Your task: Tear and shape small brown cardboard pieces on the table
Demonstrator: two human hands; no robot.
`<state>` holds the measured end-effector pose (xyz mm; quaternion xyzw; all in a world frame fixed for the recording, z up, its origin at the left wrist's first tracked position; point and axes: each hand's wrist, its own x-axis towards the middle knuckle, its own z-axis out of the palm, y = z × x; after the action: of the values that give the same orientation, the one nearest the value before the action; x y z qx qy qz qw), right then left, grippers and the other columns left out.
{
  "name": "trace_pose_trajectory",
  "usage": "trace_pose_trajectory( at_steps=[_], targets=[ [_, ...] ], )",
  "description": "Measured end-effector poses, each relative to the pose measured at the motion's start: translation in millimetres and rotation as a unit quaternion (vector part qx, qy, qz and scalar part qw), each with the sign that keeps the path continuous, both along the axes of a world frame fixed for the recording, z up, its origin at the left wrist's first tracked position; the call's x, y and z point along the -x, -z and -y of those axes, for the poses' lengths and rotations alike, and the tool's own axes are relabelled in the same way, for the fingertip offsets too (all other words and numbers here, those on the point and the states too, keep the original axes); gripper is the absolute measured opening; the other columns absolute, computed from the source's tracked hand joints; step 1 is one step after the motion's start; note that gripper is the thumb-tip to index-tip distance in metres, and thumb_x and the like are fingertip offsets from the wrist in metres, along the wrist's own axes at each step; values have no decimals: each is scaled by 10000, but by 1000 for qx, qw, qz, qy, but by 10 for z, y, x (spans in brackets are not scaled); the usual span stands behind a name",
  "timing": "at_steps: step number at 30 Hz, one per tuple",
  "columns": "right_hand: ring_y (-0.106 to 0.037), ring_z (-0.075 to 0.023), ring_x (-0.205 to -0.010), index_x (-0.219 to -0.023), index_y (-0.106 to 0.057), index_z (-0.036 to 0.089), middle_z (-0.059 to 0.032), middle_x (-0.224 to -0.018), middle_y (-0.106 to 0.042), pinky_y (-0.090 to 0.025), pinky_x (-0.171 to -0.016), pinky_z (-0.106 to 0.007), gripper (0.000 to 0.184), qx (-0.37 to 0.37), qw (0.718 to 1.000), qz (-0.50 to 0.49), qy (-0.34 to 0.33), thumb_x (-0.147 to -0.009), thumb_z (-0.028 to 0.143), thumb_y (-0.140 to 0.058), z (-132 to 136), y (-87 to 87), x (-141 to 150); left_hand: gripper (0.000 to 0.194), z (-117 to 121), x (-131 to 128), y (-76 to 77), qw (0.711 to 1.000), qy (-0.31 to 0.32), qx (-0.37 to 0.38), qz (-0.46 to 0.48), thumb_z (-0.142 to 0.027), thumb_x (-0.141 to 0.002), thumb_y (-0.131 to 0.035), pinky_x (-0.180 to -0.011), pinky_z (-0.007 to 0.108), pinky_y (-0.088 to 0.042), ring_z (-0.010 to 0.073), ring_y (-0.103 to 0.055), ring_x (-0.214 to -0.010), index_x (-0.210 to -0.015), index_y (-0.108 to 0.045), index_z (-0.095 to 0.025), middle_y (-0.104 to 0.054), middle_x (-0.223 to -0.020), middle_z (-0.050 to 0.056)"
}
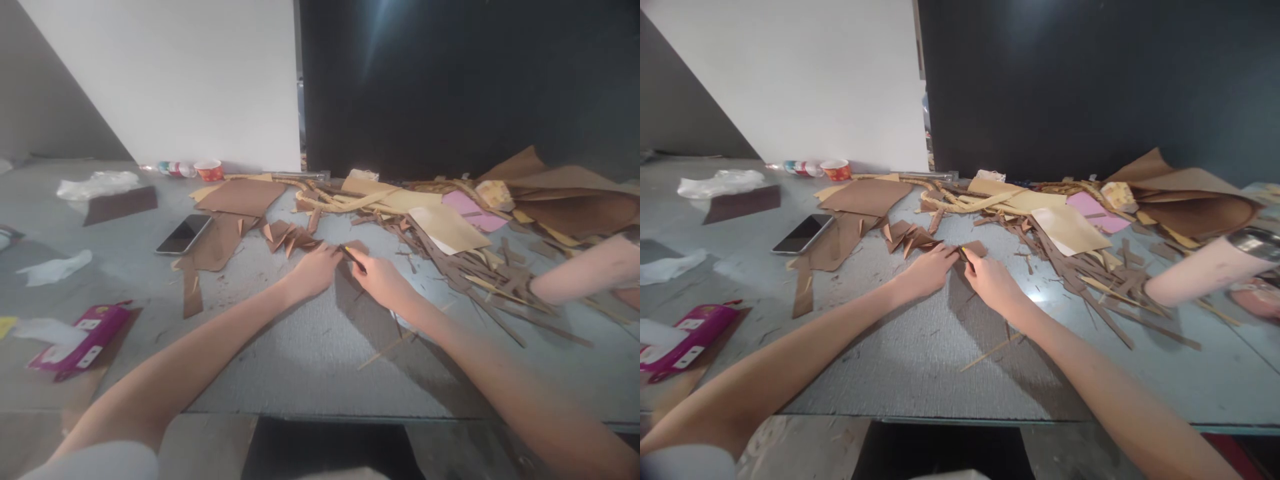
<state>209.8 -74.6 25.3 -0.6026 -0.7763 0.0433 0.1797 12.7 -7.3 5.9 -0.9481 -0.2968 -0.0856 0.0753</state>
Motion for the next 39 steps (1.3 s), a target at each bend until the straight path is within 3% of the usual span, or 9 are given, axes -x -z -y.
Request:
trace_pose_trajectory(
  at_steps=[8,19,24,35,39],
  targets=[
    [-646,-184,-620,-1520,-605,190,-89,-785,-768,-334,-583,-271,511,18,1000,-3,7,-1031,250,-469,95,-42,-16,378,5,2,-20,1000,8,-20,-21,-38,-921,-487,-1098,435,-440,304,-580,-1204,-1231,-677,-140,-663,-1312,148],
    [-439,-133,-475,-1508,-635,181,-41,-626,-659,-240,-553,-284,539,11,1000,-24,4,-1005,251,-452,222,-44,-105,463,-36,24,68,1000,-1,-23,-17,-34,-905,-498,-1154,417,-397,308,-542,-1331,-1344,-619,-120,-619,-1441,156],
    [-351,-123,-442,-1536,-613,205,-6,-570,-593,-216,-540,-292,555,41,999,-34,10,-1001,269,-475,277,-86,-136,453,-37,29,69,999,-7,-21,-29,-39,-914,-495,-1171,402,-386,295,-526,-1368,-1344,-612,-120,-614,-1451,154],
    [-366,-121,-417,-1472,-677,224,0,-547,-606,-212,-519,-290,534,61,997,-36,10,-971,250,-493,437,-244,-212,458,-63,17,94,1000,-17,2,-17,-45,-868,-534,-1153,407,-411,305,-502,-1392,-1312,-613,-119,-608,-1443,173],
    [-462,-132,-435,-1426,-714,248,-25,-635,-692,-268,-499,-275,477,37,998,-55,-2,-1005,296,-495,393,-349,-336,424,-76,14,103,1000,-14,7,-4,-42,-866,-529,-1140,425,-428,316,-542,-1334,-1267,-642,-119,-640,-1389,184]
  ],
)
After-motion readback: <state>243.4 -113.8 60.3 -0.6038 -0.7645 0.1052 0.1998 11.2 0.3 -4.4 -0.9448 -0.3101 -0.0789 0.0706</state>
